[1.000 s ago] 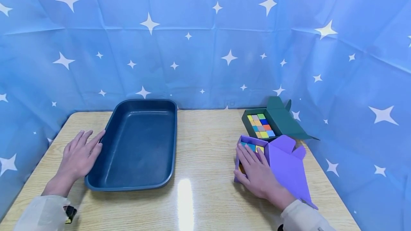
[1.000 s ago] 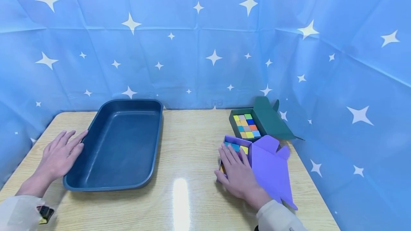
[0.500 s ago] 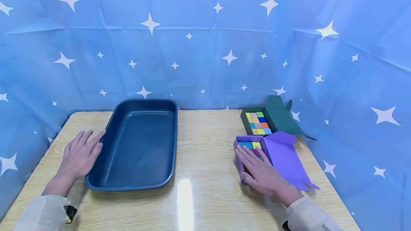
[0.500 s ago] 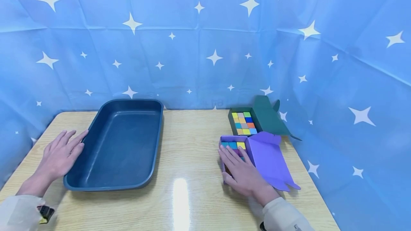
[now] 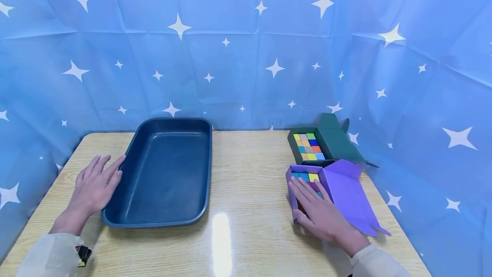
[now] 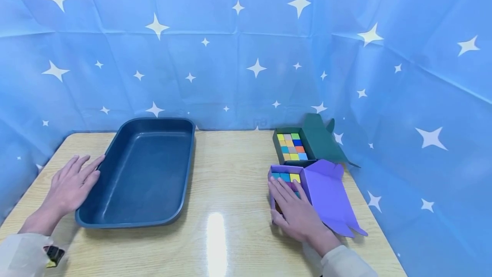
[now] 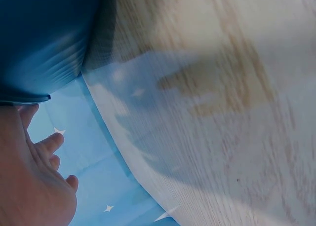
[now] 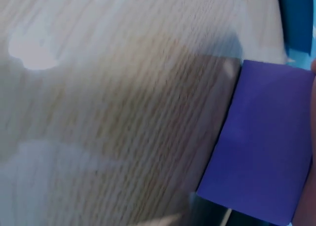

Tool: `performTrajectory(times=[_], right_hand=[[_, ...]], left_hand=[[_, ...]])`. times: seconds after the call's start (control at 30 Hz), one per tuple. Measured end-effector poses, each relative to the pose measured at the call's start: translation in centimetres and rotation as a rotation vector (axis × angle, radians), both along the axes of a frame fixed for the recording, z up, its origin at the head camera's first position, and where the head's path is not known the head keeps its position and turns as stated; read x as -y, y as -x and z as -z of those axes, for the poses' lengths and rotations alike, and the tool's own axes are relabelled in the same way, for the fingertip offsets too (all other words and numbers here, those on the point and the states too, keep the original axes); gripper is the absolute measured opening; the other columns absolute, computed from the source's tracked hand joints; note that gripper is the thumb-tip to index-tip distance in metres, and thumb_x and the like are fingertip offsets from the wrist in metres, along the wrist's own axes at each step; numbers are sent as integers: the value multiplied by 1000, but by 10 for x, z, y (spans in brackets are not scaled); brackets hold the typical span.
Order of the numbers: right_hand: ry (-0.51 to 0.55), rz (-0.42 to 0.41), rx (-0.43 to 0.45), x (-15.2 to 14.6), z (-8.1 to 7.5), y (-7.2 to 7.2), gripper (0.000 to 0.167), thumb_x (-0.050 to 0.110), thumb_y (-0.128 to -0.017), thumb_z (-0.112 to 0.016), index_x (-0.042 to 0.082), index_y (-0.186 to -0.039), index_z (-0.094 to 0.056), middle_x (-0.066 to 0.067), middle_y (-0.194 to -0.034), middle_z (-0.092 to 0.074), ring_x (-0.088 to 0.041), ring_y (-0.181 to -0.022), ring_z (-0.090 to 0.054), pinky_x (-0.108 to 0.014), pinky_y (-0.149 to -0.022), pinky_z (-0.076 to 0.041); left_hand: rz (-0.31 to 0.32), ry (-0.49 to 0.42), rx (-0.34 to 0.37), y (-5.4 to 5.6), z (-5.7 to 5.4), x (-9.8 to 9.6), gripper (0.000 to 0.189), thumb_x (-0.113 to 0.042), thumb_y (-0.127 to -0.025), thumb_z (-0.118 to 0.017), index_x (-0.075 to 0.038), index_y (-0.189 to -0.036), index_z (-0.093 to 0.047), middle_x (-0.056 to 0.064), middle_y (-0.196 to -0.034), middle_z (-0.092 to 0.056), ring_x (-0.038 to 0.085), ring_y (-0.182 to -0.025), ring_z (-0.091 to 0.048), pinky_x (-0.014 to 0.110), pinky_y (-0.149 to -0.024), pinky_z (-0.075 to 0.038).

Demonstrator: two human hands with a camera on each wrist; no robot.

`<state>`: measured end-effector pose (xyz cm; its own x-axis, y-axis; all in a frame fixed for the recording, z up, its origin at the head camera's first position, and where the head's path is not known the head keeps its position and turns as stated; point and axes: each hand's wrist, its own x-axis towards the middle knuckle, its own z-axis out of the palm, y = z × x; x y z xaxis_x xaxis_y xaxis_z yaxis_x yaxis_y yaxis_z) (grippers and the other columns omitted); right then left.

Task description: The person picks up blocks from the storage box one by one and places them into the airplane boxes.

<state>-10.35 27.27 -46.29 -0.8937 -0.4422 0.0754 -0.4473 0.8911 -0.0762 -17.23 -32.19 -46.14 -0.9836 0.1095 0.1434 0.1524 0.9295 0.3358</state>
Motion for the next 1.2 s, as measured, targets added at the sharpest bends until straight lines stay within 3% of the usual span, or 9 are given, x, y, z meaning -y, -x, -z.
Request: performTrajectory(times=[0.3, 0.53, 0.7, 1.2], right_hand=[[-8, 58, 24, -18, 1, 3, 68, 42, -98, -48, 19, -156, -21, 1, -164, -19, -26, -152, -17, -49, -123, 5], [-46, -44, -66, -42, 2, 6, 69, 40, -97, -49, 15, -156, -22, -1, -163, -24, -26, -150, -24, -40, -123, 11], [-67, -109, -104, -57, 3, 8, 70, 39, -96, -51, 15, -156, -24, -1, -162, -26, -22, -150, -24, -41, -124, 3], [-107, -161, -123, -73, 2, 15, 72, 39, -94, -54, 15, -155, -25, -1, -162, -26, -17, -150, -22, -37, -124, 5]], left_hand=[[2, -8, 4, 1, 1, 0, 52, -38, -106, -24, -22, -155, -24, 31, -153, -23, 50, -147, -1, 78, -102, -9], [2, -1, 4, 1, 1, 0, 51, -38, -106, -24, -21, -155, -26, 31, -152, -24, 50, -147, -2, 78, -102, -10], [4, -3, -3, 1, 1, 0, 51, -38, -106, -24, -22, -155, -26, 31, -152, -24, 50, -146, -3, 78, -102, -10], [4, -1, 1, 0, -1, 0, 51, -37, -106, -24, -21, -155, -26, 31, -153, -24, 49, -147, -3, 77, -104, -9]])
